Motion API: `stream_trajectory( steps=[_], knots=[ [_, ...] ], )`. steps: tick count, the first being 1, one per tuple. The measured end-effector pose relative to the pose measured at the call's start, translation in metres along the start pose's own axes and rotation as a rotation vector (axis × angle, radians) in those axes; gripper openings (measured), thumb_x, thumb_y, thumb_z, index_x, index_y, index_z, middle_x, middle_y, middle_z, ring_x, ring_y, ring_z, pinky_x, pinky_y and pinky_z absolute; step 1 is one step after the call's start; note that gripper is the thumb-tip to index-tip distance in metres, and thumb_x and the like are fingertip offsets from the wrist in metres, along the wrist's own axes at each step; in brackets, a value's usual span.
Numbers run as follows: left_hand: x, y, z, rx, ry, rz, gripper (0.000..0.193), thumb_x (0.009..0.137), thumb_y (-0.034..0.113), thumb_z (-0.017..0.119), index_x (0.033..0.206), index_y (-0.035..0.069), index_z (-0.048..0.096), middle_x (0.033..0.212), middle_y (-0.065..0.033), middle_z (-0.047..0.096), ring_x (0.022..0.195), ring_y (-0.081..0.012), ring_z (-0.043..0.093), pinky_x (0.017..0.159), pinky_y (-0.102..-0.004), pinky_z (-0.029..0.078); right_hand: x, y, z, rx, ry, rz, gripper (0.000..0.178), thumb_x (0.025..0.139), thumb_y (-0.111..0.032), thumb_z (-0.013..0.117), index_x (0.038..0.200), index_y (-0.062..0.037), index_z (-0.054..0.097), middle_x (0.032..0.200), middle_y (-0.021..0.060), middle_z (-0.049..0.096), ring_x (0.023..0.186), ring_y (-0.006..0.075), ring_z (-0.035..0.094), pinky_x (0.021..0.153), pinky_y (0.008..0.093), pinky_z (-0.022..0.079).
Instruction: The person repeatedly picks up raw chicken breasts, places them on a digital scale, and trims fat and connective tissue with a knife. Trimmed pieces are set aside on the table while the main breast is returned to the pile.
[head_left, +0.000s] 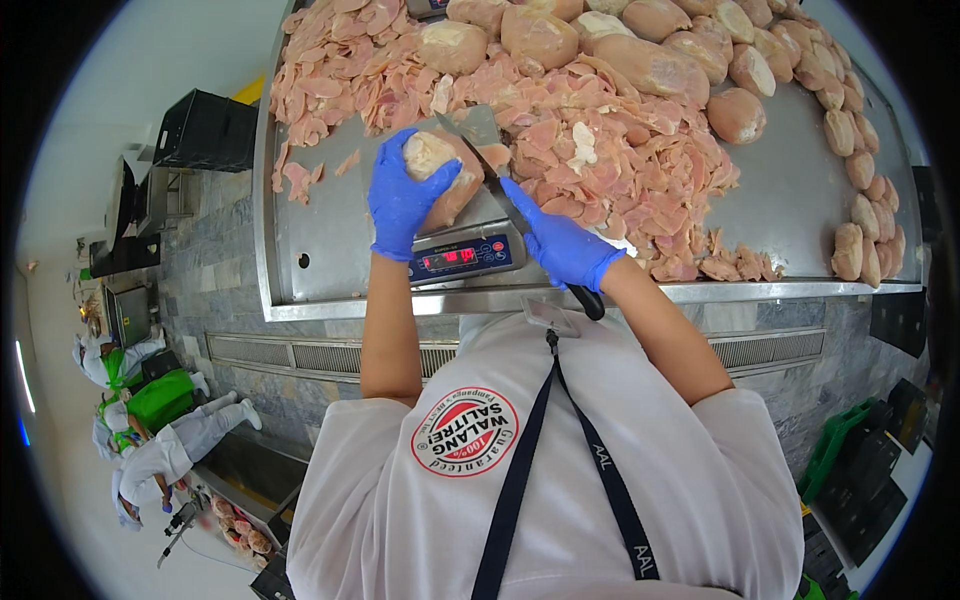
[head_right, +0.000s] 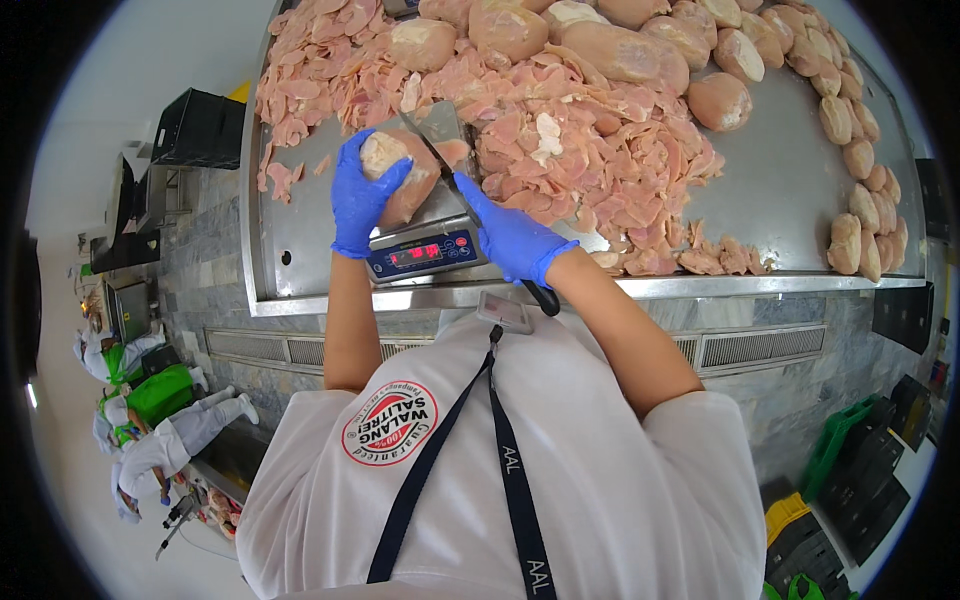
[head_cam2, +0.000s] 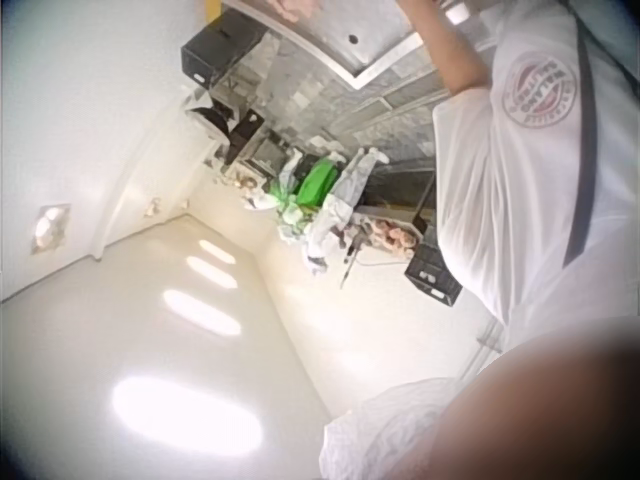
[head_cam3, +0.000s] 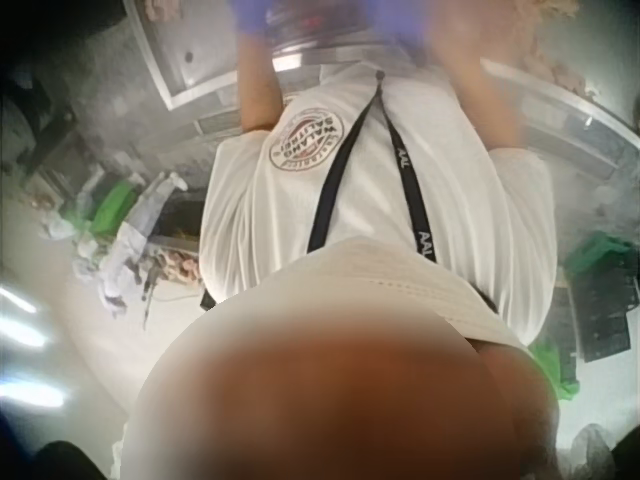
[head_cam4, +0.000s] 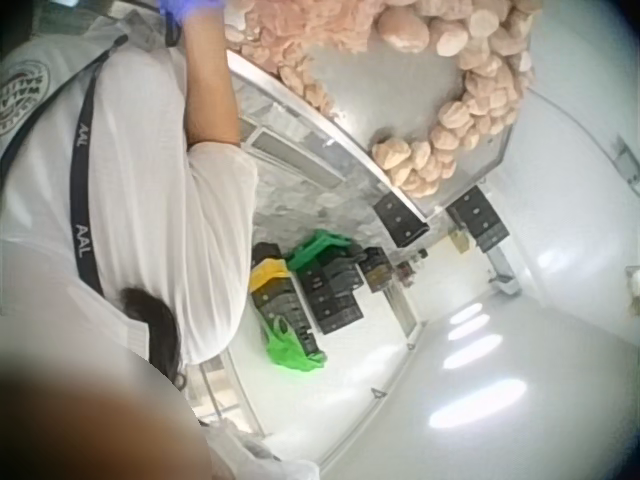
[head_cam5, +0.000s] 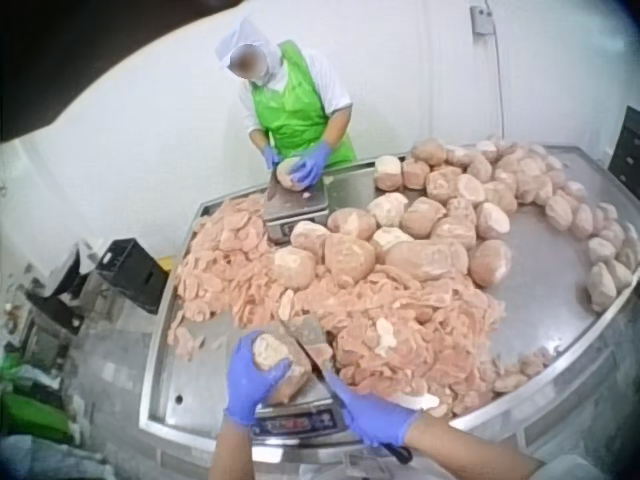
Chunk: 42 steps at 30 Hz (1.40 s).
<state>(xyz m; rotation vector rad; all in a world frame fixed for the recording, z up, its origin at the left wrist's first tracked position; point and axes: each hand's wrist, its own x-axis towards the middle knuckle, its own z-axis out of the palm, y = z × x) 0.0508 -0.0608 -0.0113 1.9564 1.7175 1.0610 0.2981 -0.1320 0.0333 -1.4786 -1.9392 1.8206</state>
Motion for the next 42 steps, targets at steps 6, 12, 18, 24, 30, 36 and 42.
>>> stream_trajectory(
  steps=[6,12,18,24,30,36,42],
  knots=[
    [0.021,-0.002,-0.017,0.056,-0.161,0.29,0.068,0.073,0.033,0.085,0.128,0.004,0.057,0.124,-0.0161,0.061,0.116,-0.0318,0.058,0.101,-0.0424,0.045,0.054,0.054,-0.026,-0.31,0.57,-0.356,0.081,0.09,-0.002,0.046,0.159,-0.028,0.011,0.08,0.0266,0.062,0.06,0.0362,0.061,0.06,0.044,0.051],
    [0.001,0.017,0.006,0.18,0.05,0.049,0.068,0.073,0.043,0.081,0.124,0.003,0.059,0.12,-0.0157,0.063,0.112,-0.0348,0.058,0.096,-0.0465,0.046,0.01,0.02,-0.002,-0.542,0.579,-0.364,0.088,0.084,0.0,0.05,0.159,-0.0296,0.015,0.073,0.0214,0.061,0.06,0.0364,0.061,0.058,0.0459,0.05],
    [0.001,0.03,0.009,0.337,0.039,0.059,0.061,0.074,0.042,0.079,0.121,0.007,0.061,0.115,-0.0141,0.064,0.107,-0.0344,0.06,0.092,-0.0438,0.049,0.031,0.008,0.014,-0.523,0.532,-0.346,0.085,0.085,-0.003,0.05,0.158,-0.0296,0.016,0.073,0.0233,0.061,0.064,0.0391,0.062,0.061,0.049,0.051],
    [0.001,0.031,0.016,0.373,0.091,0.071,0.068,0.07,0.051,0.078,0.118,0.007,0.061,0.113,-0.012,0.064,0.105,-0.0326,0.061,0.09,-0.0451,0.047,0.092,-0.023,-0.018,-0.363,0.473,-0.397,0.078,0.091,-0.005,0.047,0.158,-0.029,0.015,0.092,0.0306,0.066,0.08,0.043,0.066,0.071,0.0517,0.052],
    [0.003,0.033,0.014,0.373,0.087,0.062,0.062,0.071,0.046,0.08,0.117,0.009,0.063,0.114,-0.0118,0.065,0.103,-0.0335,0.062,0.09,-0.0443,0.05,0.058,-0.004,-0.006,-0.298,0.332,-0.256,0.078,0.091,-0.003,0.044,0.158,-0.0261,0.013,0.088,0.03,0.065,0.075,0.0408,0.065,0.07,0.0484,0.052],
    [0.005,0.035,0.015,0.444,0.079,0.101,0.063,0.071,0.049,0.08,0.117,0.009,0.063,0.112,-0.0114,0.065,0.103,-0.0331,0.062,0.088,-0.0441,0.05,0.074,-0.029,-0.027,-0.227,0.26,-0.184,0.078,0.092,-0.003,0.041,0.159,-0.0259,0.008,0.091,0.0282,0.063,0.062,0.0321,0.063,0.062,0.0438,0.053],
    [0.003,0.034,0.016,0.384,0.118,0.003,0.061,0.072,0.045,0.08,0.118,0.009,0.063,0.112,-0.0122,0.065,0.104,-0.0336,0.062,0.089,-0.0429,0.05,0.054,0.004,-0.006,-0.089,0.169,-0.118,0.076,0.095,-0.007,0.04,0.159,-0.0282,0.004,0.086,0.0251,0.064,0.052,0.0259,0.059,0.054,0.0406,0.053]
  ],
)
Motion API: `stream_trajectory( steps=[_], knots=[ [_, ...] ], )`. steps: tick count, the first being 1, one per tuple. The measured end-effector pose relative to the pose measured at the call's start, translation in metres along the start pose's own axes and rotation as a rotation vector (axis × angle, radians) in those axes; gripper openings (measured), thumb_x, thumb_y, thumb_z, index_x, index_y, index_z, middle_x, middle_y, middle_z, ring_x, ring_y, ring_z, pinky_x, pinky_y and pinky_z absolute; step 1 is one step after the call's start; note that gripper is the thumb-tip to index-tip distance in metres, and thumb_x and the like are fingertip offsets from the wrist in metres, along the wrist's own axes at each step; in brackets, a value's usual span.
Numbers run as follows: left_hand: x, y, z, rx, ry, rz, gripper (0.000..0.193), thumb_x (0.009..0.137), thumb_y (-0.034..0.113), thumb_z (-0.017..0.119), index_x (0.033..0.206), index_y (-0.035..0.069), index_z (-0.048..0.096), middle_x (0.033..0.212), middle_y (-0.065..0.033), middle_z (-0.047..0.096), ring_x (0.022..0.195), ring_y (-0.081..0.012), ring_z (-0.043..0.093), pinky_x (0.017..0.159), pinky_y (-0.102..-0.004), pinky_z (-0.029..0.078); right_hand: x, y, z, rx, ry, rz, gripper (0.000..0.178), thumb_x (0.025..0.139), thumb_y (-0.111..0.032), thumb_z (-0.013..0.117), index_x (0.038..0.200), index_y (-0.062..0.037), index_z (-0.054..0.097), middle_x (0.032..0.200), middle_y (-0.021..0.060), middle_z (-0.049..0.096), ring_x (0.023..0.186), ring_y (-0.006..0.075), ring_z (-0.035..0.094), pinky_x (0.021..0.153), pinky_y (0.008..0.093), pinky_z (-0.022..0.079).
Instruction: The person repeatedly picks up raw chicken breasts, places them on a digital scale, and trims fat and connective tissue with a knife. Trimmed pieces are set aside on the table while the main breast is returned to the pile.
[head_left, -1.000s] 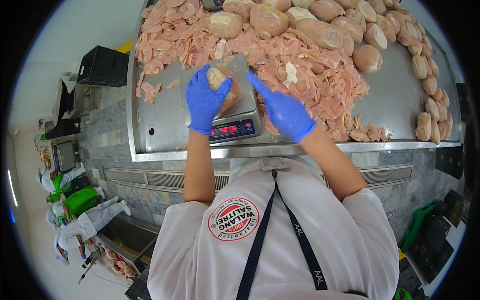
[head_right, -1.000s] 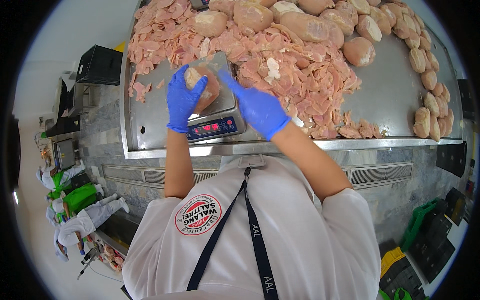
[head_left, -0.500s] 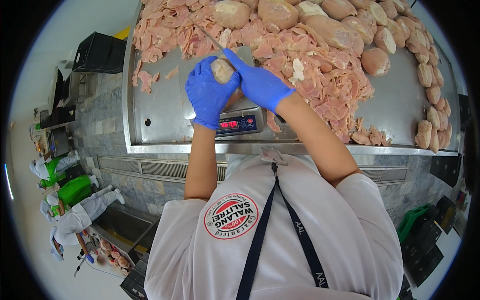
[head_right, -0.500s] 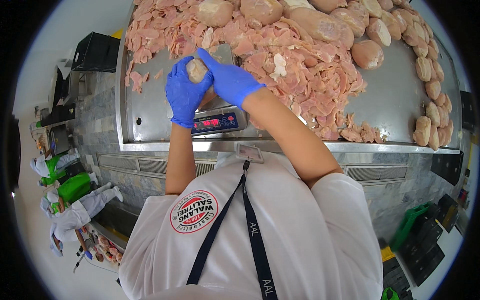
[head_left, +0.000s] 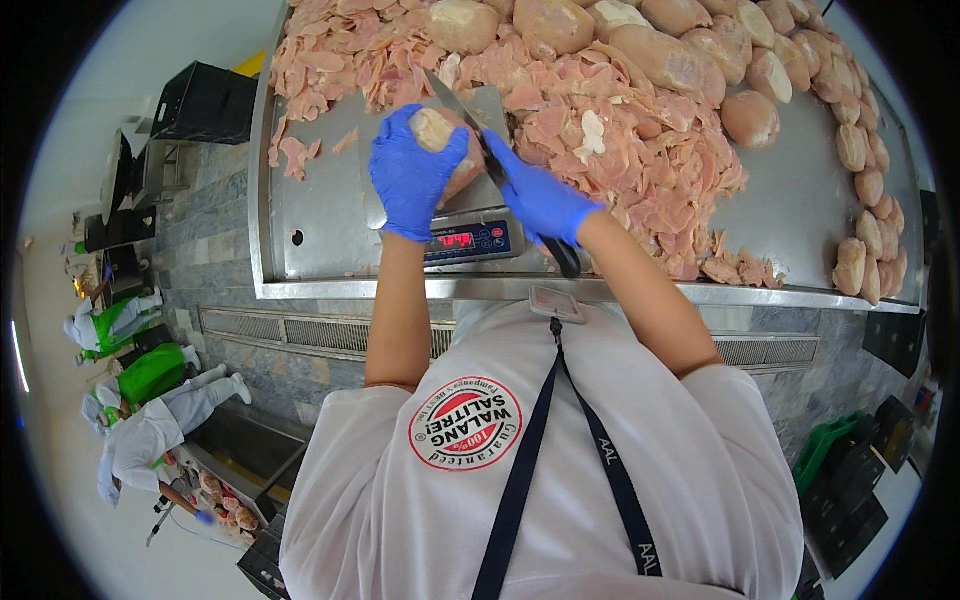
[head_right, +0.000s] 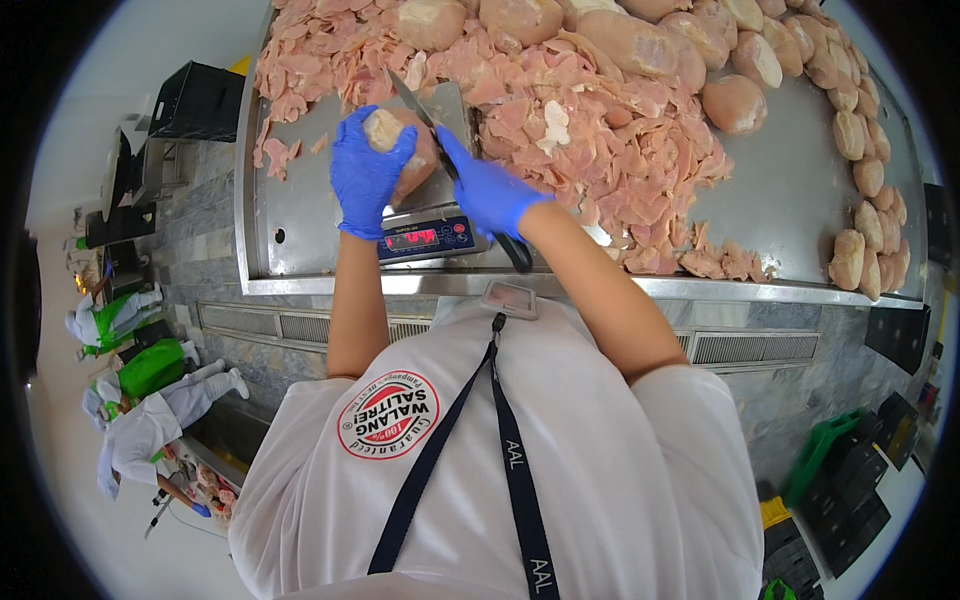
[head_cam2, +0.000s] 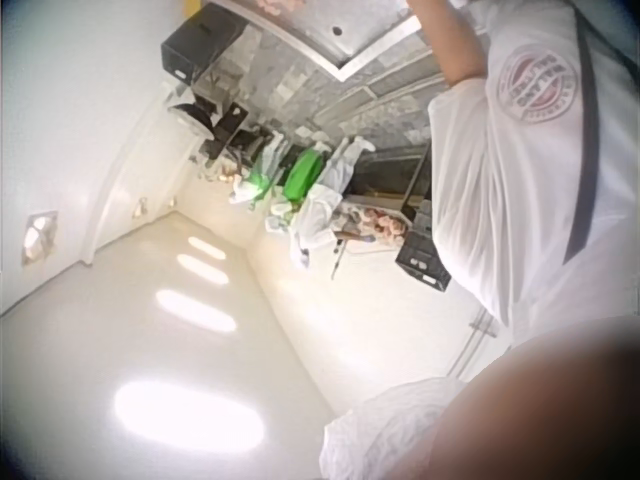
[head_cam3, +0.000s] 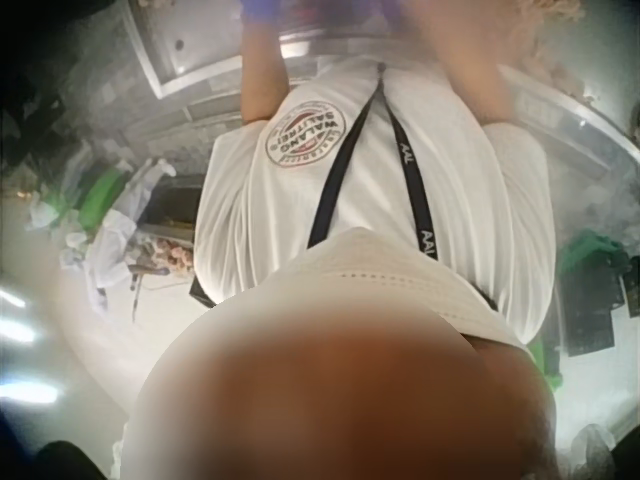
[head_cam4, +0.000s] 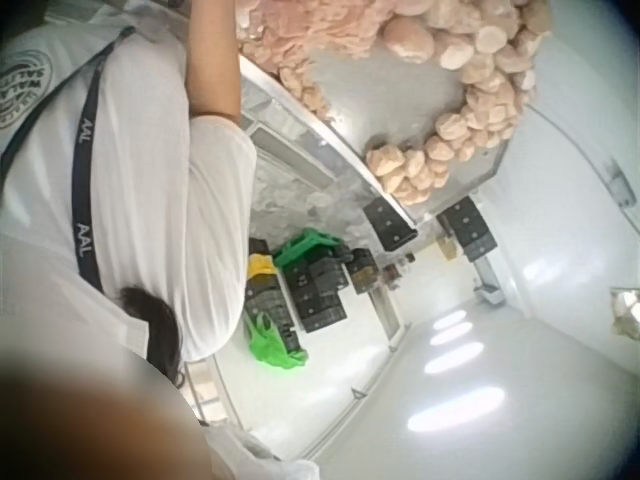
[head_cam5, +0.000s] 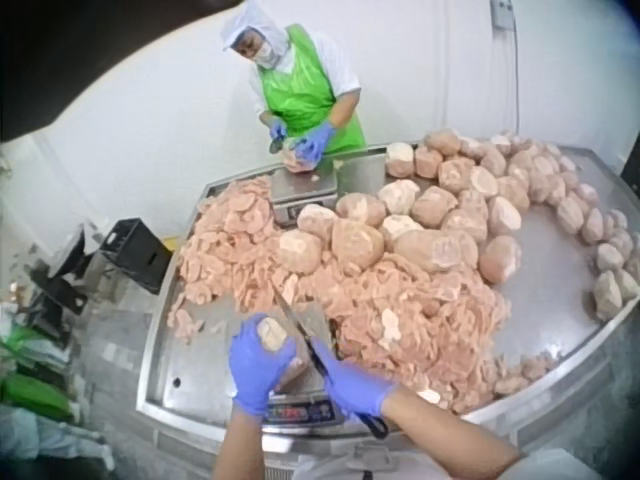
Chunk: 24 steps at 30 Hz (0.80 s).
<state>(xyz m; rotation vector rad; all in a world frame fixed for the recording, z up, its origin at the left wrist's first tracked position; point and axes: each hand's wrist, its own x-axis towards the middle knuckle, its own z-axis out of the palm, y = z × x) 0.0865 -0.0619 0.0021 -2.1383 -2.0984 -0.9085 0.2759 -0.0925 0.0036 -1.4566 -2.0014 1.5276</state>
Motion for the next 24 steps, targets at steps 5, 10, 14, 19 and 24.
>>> stream_trajectory(
  steps=[5,10,14,19,24],
  knots=[
    [0.006,-0.02,-0.005,-0.202,-0.141,0.102,0.057,0.077,0.036,0.079,0.124,0.008,0.061,0.121,-0.014,0.062,0.11,-0.0345,0.059,0.096,-0.0432,0.047,-0.053,0.019,-0.011,0.225,-0.107,0.109,0.073,0.097,-0.01,0.042,0.159,-0.0303,0.007,0.085,0.0243,0.065,0.053,0.0281,0.059,0.056,0.0421,0.052],
    [0.024,-0.035,-0.022,-0.32,0.009,0.394,0.058,0.083,0.031,0.076,0.134,0.012,0.057,0.138,-0.013,0.053,0.129,-0.0319,0.047,0.107,-0.0428,0.036,-0.054,0.079,-0.038,-0.175,0.391,0.131,0.069,0.099,-0.01,0.045,0.158,-0.0295,0.016,0.086,0.0226,0.064,0.056,0.0281,0.057,0.061,0.0405,0.051],
    [0.029,-0.033,-0.05,-0.548,0.139,0.252,0.055,0.085,0.026,0.076,0.135,0.011,0.057,0.142,-0.0144,0.048,0.134,-0.0303,0.041,0.111,-0.0426,0.033,-0.062,0.078,-0.046,-0.117,0.506,-0.062,0.071,0.098,-0.009,0.048,0.158,-0.0322,0.019,0.085,0.0252,0.064,0.062,0.0336,0.059,0.067,0.0442,0.049],
    [0.023,-0.026,-0.071,-0.445,0.106,0.25,0.058,0.082,0.03,0.08,0.133,0.011,0.06,0.139,-0.0145,0.049,0.134,-0.0299,0.041,0.111,-0.0422,0.033,-0.061,0.052,-0.048,-0.265,0.546,-0.085,0.067,0.098,-0.012,0.049,0.157,-0.033,0.023,0.075,0.0224,0.06,0.062,0.0333,0.057,0.065,0.0441,0.048],
    [0.02,-0.026,-0.063,-0.459,0.081,0.192,0.059,0.078,0.035,0.083,0.129,0.011,0.062,0.139,-0.0134,0.049,0.132,-0.03,0.042,0.11,-0.0422,0.034,-0.07,0.05,-0.05,-0.394,0.482,-0.189,0.068,0.098,-0.013,0.049,0.156,-0.0355,0.021,0.07,0.0208,0.06,0.061,0.0353,0.06,0.061,0.0468,0.05]
  ],
)
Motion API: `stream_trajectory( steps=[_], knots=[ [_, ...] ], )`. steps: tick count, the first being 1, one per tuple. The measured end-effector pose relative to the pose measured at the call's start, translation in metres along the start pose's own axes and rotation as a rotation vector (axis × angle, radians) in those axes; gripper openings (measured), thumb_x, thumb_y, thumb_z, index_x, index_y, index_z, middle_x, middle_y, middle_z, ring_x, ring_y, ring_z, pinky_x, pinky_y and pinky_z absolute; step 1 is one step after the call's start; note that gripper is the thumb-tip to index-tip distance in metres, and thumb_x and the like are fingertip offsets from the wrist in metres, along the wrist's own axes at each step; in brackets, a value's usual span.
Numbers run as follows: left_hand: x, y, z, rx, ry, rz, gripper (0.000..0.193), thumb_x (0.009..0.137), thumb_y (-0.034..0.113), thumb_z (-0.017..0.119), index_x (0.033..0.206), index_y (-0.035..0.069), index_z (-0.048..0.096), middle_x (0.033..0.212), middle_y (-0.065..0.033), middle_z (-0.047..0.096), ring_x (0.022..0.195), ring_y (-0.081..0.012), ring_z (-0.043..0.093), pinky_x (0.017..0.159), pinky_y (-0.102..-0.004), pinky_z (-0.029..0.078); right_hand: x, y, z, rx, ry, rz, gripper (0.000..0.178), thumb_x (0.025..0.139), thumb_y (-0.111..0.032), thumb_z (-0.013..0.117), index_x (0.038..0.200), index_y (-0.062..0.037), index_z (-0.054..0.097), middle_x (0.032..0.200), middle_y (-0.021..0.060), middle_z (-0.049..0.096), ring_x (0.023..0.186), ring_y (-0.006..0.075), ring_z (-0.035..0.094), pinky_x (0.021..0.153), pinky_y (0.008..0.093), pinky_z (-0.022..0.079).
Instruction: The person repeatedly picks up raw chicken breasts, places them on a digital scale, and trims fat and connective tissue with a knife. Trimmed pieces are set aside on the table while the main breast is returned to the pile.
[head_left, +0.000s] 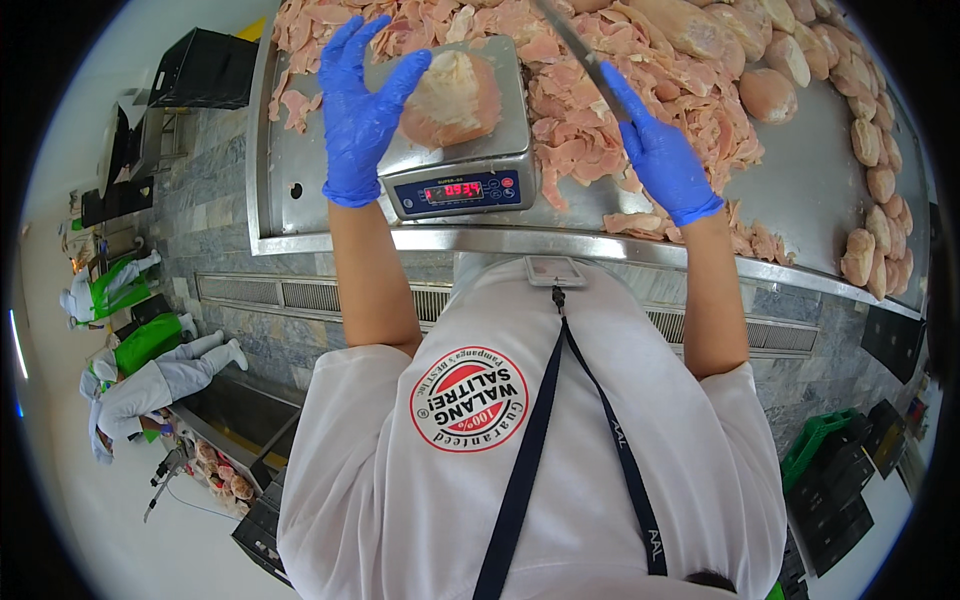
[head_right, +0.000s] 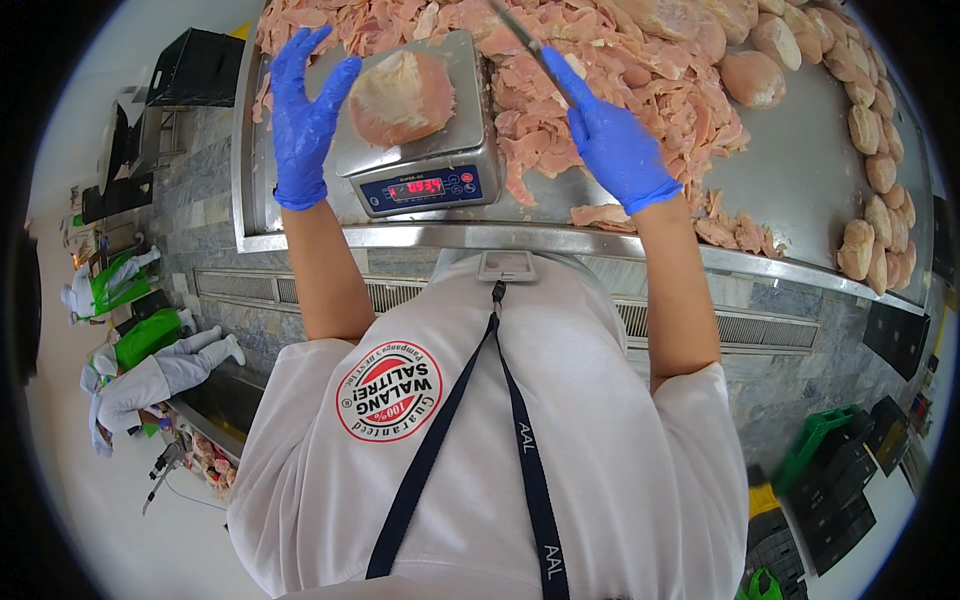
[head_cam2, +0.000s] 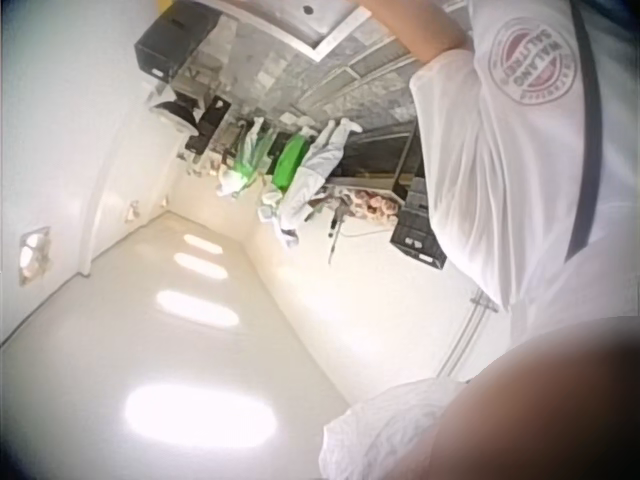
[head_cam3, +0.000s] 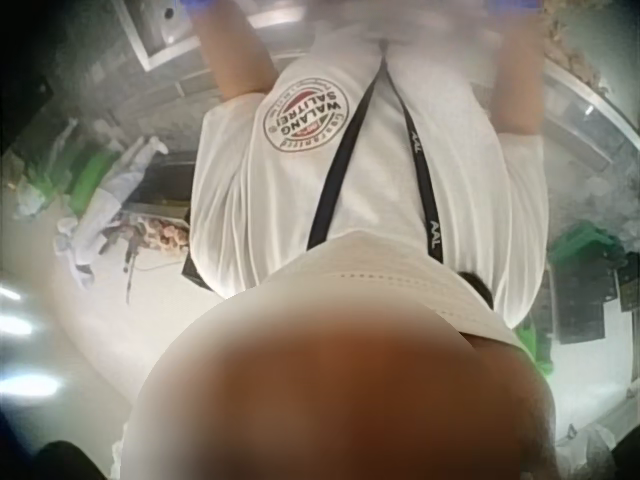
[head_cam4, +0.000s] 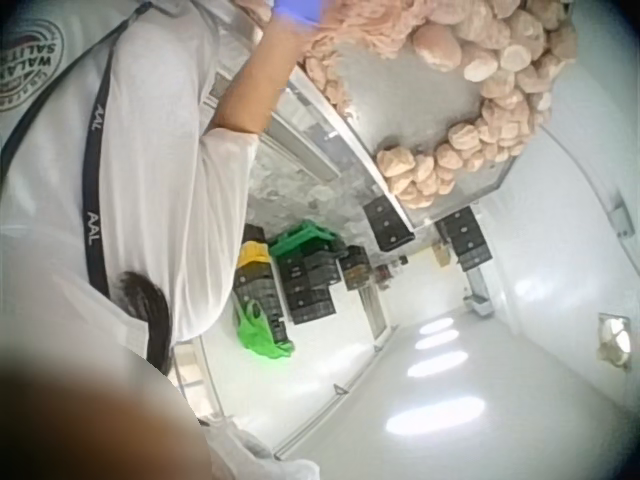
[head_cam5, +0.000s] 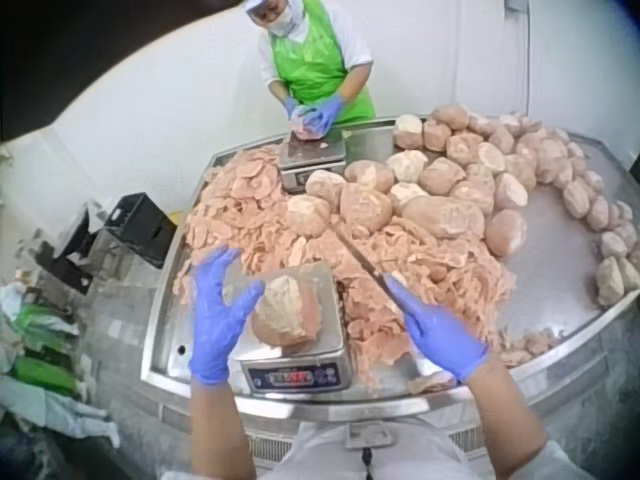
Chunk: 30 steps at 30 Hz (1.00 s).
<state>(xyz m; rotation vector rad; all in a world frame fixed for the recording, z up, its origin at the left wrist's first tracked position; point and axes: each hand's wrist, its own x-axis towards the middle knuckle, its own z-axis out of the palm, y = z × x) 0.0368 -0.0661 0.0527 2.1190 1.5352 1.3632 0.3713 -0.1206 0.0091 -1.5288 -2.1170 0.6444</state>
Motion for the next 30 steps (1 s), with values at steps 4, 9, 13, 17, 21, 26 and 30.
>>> stream_trajectory(
  steps=[4,9,13,17,21,26,30],
  knots=[
    [-0.01,-0.003,0.031,0.168,-0.019,0.02,0.064,0.074,0.045,0.083,0.122,0.009,0.063,0.133,-0.0178,0.052,0.126,-0.0334,0.046,0.105,-0.0436,0.038,-0.009,0.002,0.003,-0.14,-0.069,-0.087,0.07,0.096,-0.01,0.049,0.156,-0.0356,0.022,0.068,0.0181,0.058,0.06,0.0338,0.06,0.058,0.0454,0.049],
    [-0.033,-0.015,0.066,0.343,-0.113,-0.086,0.078,0.067,0.059,0.08,0.123,0.008,0.06,0.123,-0.0139,0.06,0.117,-0.0366,0.053,0.101,-0.0477,0.04,-0.006,-0.037,0.005,-0.086,-0.164,-0.099,0.075,0.091,-0.007,0.049,0.156,-0.0347,0.023,0.077,0.0178,0.064,0.068,0.0363,0.064,0.063,0.0474,0.051],
    [-0.031,-0.011,0.064,0.354,-0.139,-0.063,0.074,0.066,0.054,0.081,0.121,0.009,0.061,0.121,-0.0129,0.062,0.115,-0.0364,0.054,0.099,-0.0496,0.041,0.026,-0.051,0.023,0.062,-0.295,-0.004,0.065,0.096,-0.014,0.041,0.156,-0.0315,0.023,0.1,0.0233,0.068,0.08,0.0402,0.067,0.072,0.0499,0.052],
    [-0.027,-0.001,0.069,0.427,-0.159,-0.072,0.074,0.066,0.054,0.081,0.121,0.009,0.061,0.122,-0.0118,0.062,0.116,-0.036,0.053,0.099,-0.0487,0.042,0.076,-0.054,0.064,-0.048,-0.179,-0.042,0.061,0.1,-0.017,0.037,0.157,-0.0287,0.02,0.098,0.0206,0.067,0.073,0.0353,0.066,0.072,0.0454,0.053],
    [-0.03,-0.013,0.066,0.365,-0.12,-0.132,0.073,0.066,0.054,0.08,0.122,0.011,0.06,0.122,-0.0121,0.061,0.117,-0.0357,0.052,0.098,-0.0496,0.041,0.09,-0.071,0.044,0.342,-0.523,0.251,0.063,0.1,-0.016,0.04,0.158,-0.0272,0.018,0.095,0.0215,0.066,0.066,0.0283,0.064,0.069,0.0422,0.054],
    [-0.024,-0.012,0.06,0.375,-0.061,-0.118,0.072,0.068,0.047,0.082,0.123,0.006,0.06,0.119,-0.0144,0.063,0.11,-0.0344,0.057,0.099,-0.0447,0.042,0.035,-0.036,0.031,0.416,-0.544,0.242,0.071,0.098,-0.015,0.048,0.158,-0.0337,0.015,0.086,0.0237,0.066,0.063,0.0296,0.064,0.066,0.0451,0.053],
    [-0.024,-0.015,0.055,0.342,-0.107,-0.145,0.072,0.068,0.051,0.081,0.123,0.01,0.059,0.121,-0.0132,0.06,0.115,-0.035,0.053,0.098,-0.0488,0.041,0.023,0.017,0.019,-0.032,-0.239,0.297,0.071,0.097,-0.017,0.049,0.157,-0.0377,0.016,0.098,0.0237,0.068,0.071,0.0383,0.066,0.068,0.0476,0.053]
  ],
)
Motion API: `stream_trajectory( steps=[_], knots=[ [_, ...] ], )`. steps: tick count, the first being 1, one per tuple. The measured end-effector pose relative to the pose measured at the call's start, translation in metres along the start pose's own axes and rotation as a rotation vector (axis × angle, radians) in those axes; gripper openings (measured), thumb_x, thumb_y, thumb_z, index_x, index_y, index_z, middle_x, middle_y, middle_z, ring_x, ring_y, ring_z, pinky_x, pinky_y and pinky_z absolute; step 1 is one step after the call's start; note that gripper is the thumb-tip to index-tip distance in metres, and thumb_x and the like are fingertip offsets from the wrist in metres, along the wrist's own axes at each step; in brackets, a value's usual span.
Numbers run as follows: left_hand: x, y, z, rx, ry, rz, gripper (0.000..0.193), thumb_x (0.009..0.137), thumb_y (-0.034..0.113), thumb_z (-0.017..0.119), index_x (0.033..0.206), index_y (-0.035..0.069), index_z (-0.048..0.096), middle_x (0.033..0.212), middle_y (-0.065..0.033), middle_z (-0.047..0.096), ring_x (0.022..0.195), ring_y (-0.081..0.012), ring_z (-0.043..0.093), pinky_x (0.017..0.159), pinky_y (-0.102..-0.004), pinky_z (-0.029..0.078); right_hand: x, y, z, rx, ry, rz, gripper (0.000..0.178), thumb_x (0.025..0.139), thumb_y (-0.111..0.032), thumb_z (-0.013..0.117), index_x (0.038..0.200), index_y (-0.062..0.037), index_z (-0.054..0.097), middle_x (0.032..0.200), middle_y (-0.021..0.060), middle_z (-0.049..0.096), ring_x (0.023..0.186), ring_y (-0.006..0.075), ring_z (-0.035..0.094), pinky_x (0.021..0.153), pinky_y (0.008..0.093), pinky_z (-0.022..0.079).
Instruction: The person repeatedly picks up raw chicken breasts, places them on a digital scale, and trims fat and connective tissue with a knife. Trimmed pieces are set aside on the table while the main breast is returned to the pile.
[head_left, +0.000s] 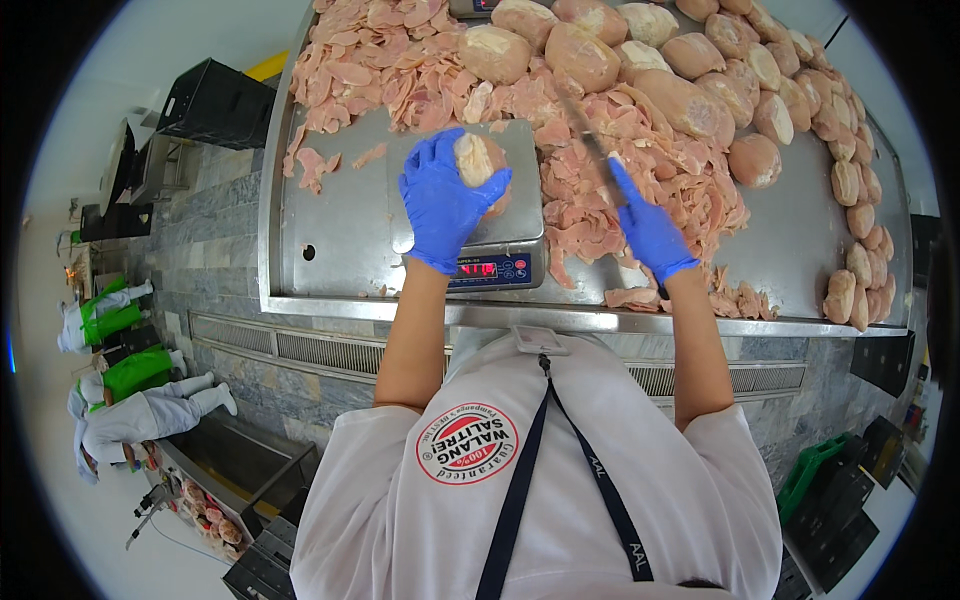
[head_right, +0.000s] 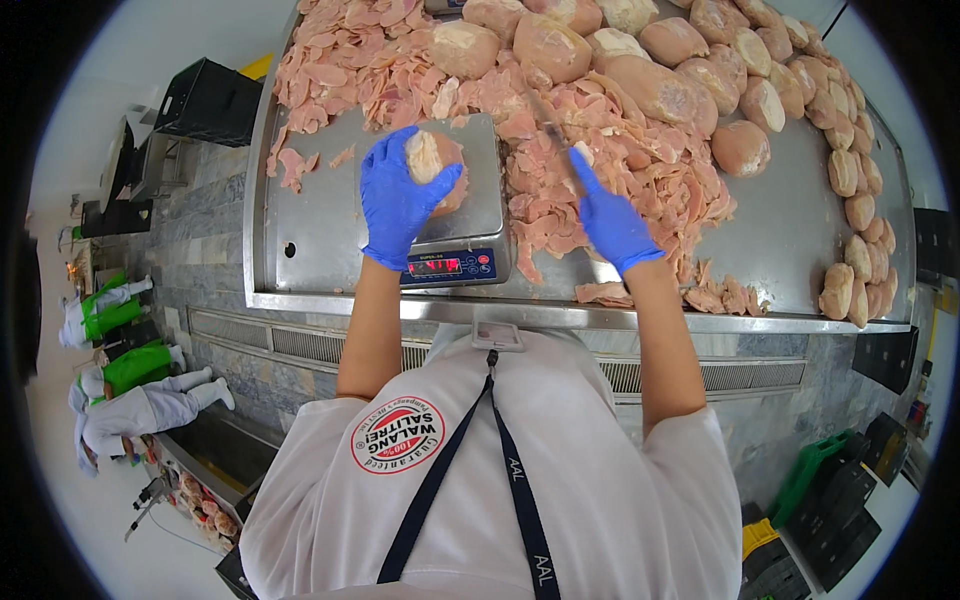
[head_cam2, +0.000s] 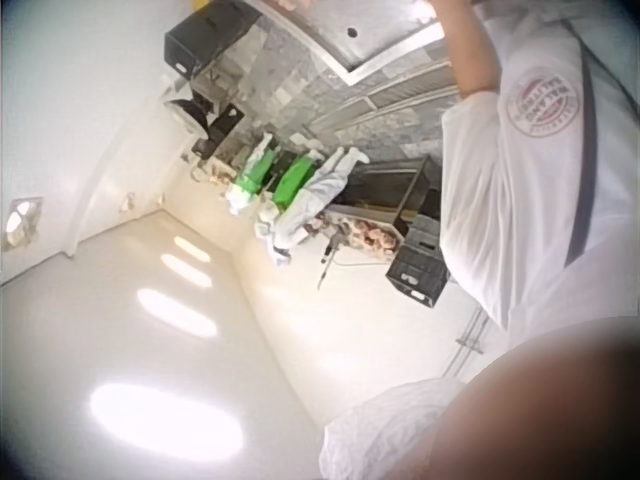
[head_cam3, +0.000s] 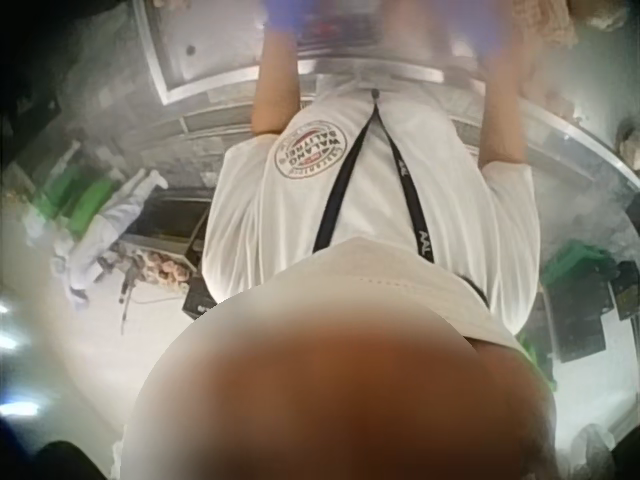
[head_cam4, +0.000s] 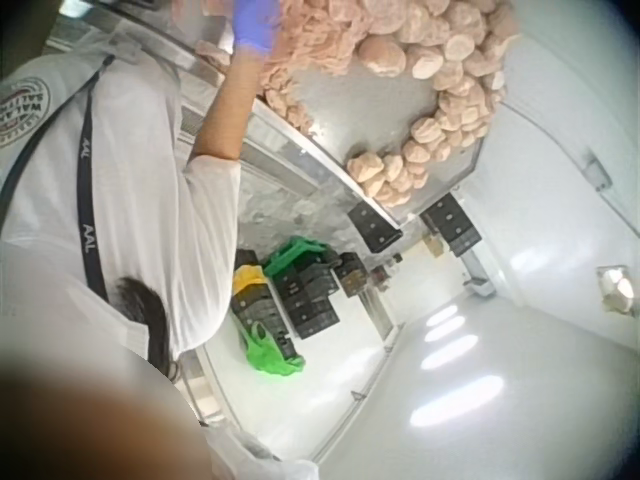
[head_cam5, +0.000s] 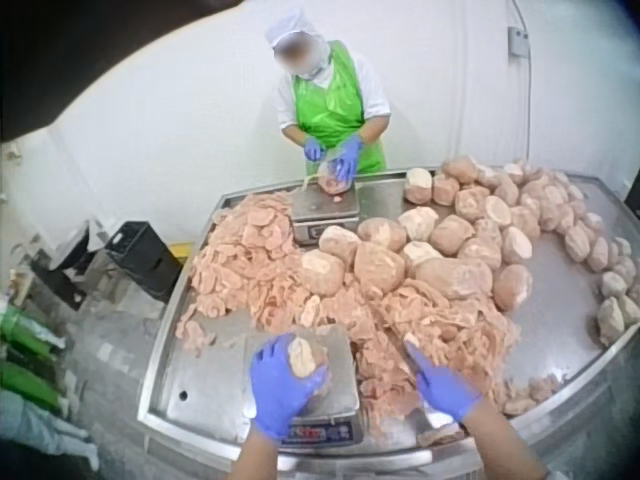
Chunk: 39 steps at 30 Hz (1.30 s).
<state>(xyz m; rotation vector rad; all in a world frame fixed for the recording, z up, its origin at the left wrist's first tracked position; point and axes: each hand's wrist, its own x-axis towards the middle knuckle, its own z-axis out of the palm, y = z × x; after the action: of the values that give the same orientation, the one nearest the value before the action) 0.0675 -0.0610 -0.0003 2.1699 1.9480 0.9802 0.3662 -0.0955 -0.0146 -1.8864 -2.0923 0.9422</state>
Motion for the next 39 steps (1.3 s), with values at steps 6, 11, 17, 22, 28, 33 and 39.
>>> stream_trajectory(
  steps=[6,11,17,22,28,33,39],
  knots=[
    [-0.019,-0.013,-0.02,0.053,0.036,-0.058,0.073,0.067,0.05,0.081,0.122,0.007,0.059,0.12,-0.0133,0.06,0.116,-0.034,0.053,0.098,-0.0474,0.04,0.012,-0.019,0.003,-0.259,0.364,-0.044,0.063,0.093,-0.018,0.057,0.152,-0.024,0.034,0.111,0.0233,0.063,0.097,0.0419,0.062,0.084,0.049,0.05],
    [-0.026,-0.043,-0.054,0.06,0.077,-0.122,0.07,0.071,0.038,0.084,0.125,0.001,0.058,0.118,-0.0175,0.062,0.111,-0.0346,0.057,0.1,-0.0447,0.042,0.025,-0.101,0.051,0.194,0.394,-0.499,0.05,0.091,-0.02,0.06,0.138,-0.0052,0.05,0.128,0.0222,0.054,0.12,0.0396,0.051,0.103,0.0478,0.042],
    [-0.058,-0.182,-0.044,-0.4,0.208,-0.446,0.07,0.081,0.041,0.078,0.13,-0.003,0.054,0.125,-0.0238,0.06,0.116,-0.0372,0.058,0.1,-0.0457,0.046,0.042,-0.124,0.065,0.121,0.542,-0.591,0.048,0.092,-0.023,0.061,0.136,-0.0058,0.052,0.128,0.0213,0.055,0.12,0.0394,0.051,0.105,0.048,0.041],
    [-0.077,-0.212,-0.031,0.561,0.042,-0.291,0.071,0.079,0.05,0.075,0.134,0.009,0.054,0.137,-0.0151,0.056,0.124,-0.0362,0.054,0.102,-0.0482,0.045,0.055,0.009,-0.026,-0.006,0.948,-0.216,0.045,0.091,-0.024,0.065,0.131,-0.0049,0.056,0.125,0.0226,0.057,0.118,0.0389,0.052,0.104,0.0484,0.041],
    [-0.053,-0.31,-0.048,0.421,0.138,-0.388,0.082,0.082,0.052,0.074,0.141,0.002,0.046,0.143,-0.0218,0.047,0.131,-0.0383,0.046,0.109,-0.0485,0.038,0.087,0.257,-0.143,-0.254,0.974,0.513,0.06,0.088,-0.049,0.063,0.133,-0.0086,0.057,0.132,0.0259,0.055,0.119,0.0462,0.053,0.102,0.0511,0.043],
    [-0.046,-0.254,-0.062,0.196,0.252,-0.206,0.073,0.09,0.036,0.071,0.146,0.001,0.039,0.145,-0.0228,0.043,0.133,-0.0367,0.043,0.114,-0.0469,0.032,0.12,0.351,-0.18,-0.117,0.619,0.428,0.07,0.086,-0.066,0.057,0.135,-0.0159,0.058,0.143,0.0234,0.05,0.128,0.0404,0.051,0.106,0.0497,0.041],
    [-0.011,-0.03,-0.009,-0.316,0.044,-0.133,0.043,0.094,0.005,0.059,0.136,-0.002,0.051,0.135,-0.0122,0.056,0.122,-0.0238,0.053,0.106,-0.0361,0.04,0.096,0.352,-0.194,0.004,0.151,0.632,0.072,0.084,-0.064,0.061,0.137,-0.0149,0.056,0.135,0.0147,0.058,0.122,0.0289,0.056,0.106,0.0424,0.042]
  ],
)
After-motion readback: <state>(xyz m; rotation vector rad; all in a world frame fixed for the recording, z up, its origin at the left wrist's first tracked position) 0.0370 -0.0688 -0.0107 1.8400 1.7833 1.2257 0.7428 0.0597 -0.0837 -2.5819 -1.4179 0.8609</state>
